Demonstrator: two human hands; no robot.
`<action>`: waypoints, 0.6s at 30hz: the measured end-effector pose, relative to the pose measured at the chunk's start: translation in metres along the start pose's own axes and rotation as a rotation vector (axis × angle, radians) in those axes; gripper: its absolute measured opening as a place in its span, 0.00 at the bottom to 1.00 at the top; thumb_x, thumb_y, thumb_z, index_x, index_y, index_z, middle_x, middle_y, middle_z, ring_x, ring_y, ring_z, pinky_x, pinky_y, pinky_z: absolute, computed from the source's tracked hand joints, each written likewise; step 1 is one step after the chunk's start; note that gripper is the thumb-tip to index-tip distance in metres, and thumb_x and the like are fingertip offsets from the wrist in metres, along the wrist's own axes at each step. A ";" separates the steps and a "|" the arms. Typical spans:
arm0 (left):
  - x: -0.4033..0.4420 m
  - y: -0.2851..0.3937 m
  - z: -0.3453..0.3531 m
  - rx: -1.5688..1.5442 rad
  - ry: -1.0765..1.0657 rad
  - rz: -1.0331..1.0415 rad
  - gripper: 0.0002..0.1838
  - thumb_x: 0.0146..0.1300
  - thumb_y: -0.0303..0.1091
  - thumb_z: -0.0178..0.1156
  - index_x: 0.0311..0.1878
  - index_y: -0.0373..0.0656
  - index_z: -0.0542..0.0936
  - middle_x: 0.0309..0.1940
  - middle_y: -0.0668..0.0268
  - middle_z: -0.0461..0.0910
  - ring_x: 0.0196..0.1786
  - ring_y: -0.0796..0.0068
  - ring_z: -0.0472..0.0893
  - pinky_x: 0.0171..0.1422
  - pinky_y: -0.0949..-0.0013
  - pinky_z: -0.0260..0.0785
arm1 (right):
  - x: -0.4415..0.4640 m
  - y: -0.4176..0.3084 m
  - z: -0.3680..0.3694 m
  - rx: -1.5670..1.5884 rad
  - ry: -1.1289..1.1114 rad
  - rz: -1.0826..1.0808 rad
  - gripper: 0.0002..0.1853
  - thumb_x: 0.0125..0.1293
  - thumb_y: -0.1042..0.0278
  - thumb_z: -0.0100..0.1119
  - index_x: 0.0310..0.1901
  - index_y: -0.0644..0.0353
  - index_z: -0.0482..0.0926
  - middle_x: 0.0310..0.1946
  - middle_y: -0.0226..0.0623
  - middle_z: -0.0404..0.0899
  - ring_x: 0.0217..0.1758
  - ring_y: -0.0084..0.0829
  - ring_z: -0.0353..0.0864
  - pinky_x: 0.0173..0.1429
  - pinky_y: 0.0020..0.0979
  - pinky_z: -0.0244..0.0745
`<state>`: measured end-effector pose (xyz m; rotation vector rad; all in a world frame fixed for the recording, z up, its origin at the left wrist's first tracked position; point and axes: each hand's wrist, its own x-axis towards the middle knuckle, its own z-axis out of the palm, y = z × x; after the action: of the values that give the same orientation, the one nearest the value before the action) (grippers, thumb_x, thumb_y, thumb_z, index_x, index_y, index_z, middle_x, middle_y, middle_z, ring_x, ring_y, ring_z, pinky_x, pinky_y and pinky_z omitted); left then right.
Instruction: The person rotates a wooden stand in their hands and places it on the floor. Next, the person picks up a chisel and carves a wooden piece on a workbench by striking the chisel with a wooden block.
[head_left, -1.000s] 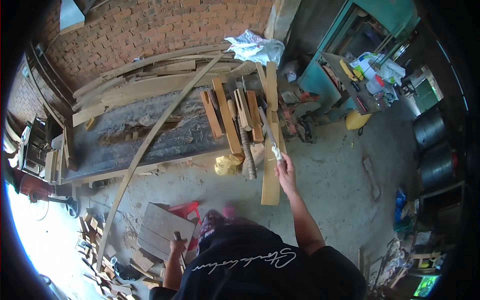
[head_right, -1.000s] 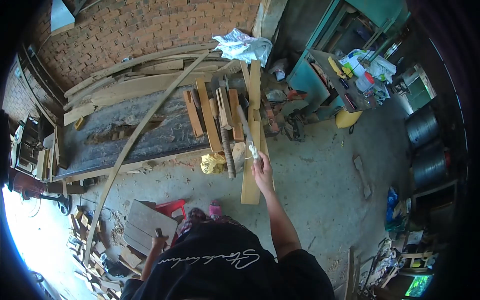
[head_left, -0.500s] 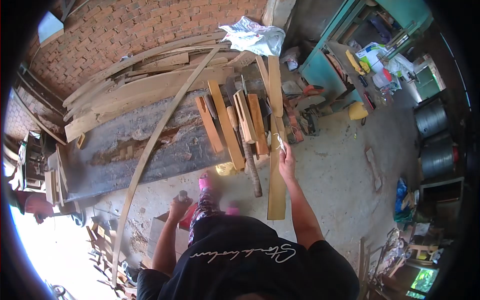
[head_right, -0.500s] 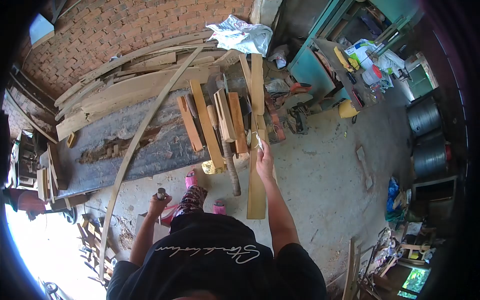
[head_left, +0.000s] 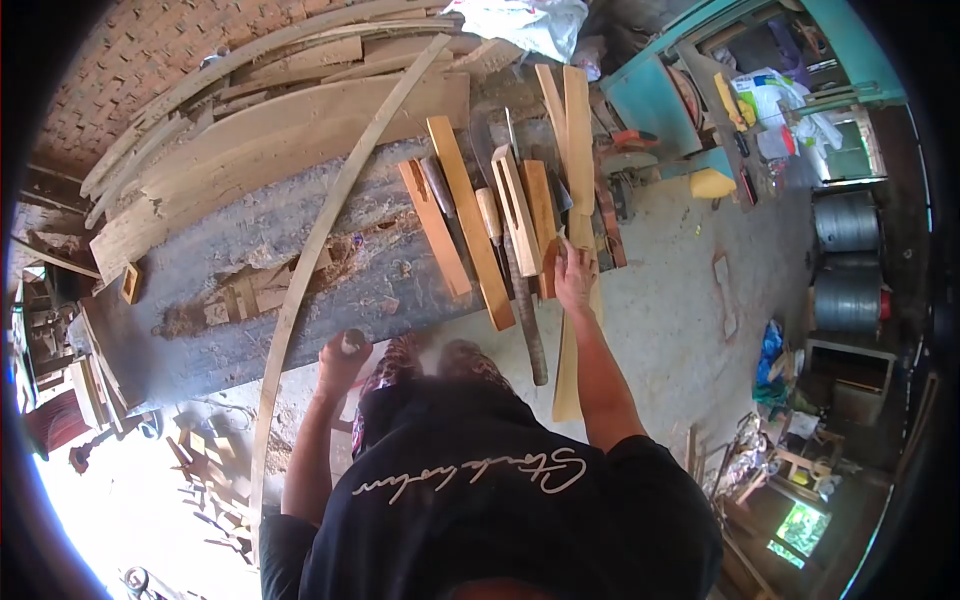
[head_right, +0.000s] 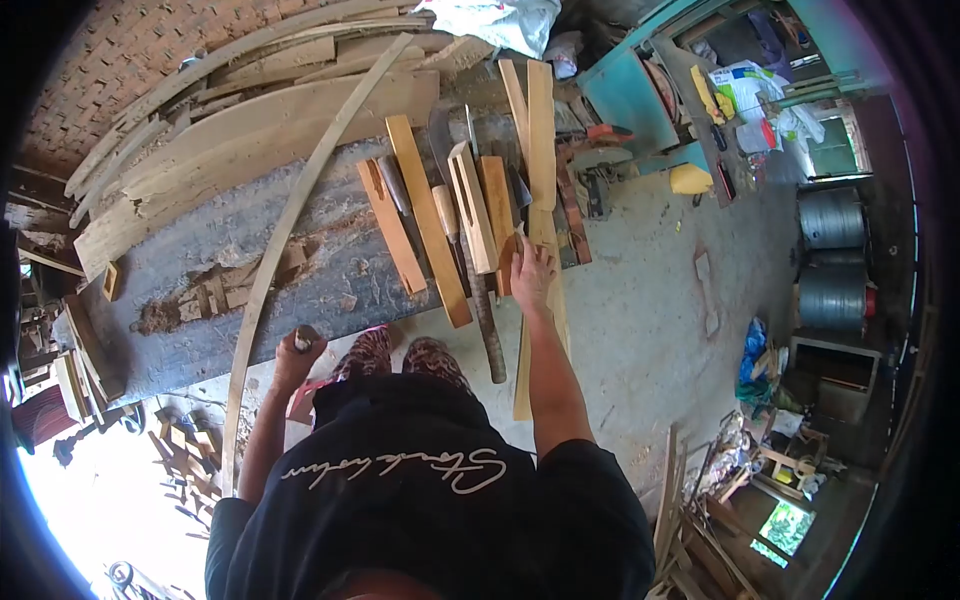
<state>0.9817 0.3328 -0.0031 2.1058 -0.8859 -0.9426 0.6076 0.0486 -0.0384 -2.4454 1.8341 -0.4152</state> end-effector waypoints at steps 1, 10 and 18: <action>0.006 0.001 -0.003 0.022 -0.045 -0.032 0.14 0.52 0.37 0.69 0.38 0.41 0.81 0.31 0.60 0.83 0.37 0.66 0.82 0.42 0.64 0.73 | -0.003 -0.004 -0.004 0.024 0.002 0.033 0.22 0.66 0.62 0.54 0.62 0.46 0.67 0.49 0.45 0.69 0.54 0.52 0.68 0.53 0.57 0.64; 0.029 0.009 0.009 0.076 -0.109 -0.101 0.19 0.52 0.41 0.68 0.46 0.43 0.80 0.38 0.52 0.83 0.46 0.54 0.83 0.48 0.60 0.74 | -0.030 -0.074 -0.041 0.455 0.028 -0.033 0.12 0.64 0.73 0.52 0.50 0.60 0.73 0.39 0.47 0.72 0.47 0.48 0.72 0.51 0.45 0.67; 0.025 0.032 0.025 0.086 -0.034 0.019 0.10 0.52 0.35 0.69 0.34 0.42 0.81 0.26 0.66 0.82 0.31 0.81 0.80 0.40 0.70 0.73 | -0.045 -0.129 -0.006 0.243 -0.338 -0.242 0.20 0.58 0.67 0.59 0.53 0.61 0.70 0.47 0.43 0.69 0.51 0.48 0.70 0.51 0.46 0.70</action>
<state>0.9647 0.2886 0.0003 2.1557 -0.9777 -0.9481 0.7151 0.1295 -0.0146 -2.3953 1.2849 -0.2031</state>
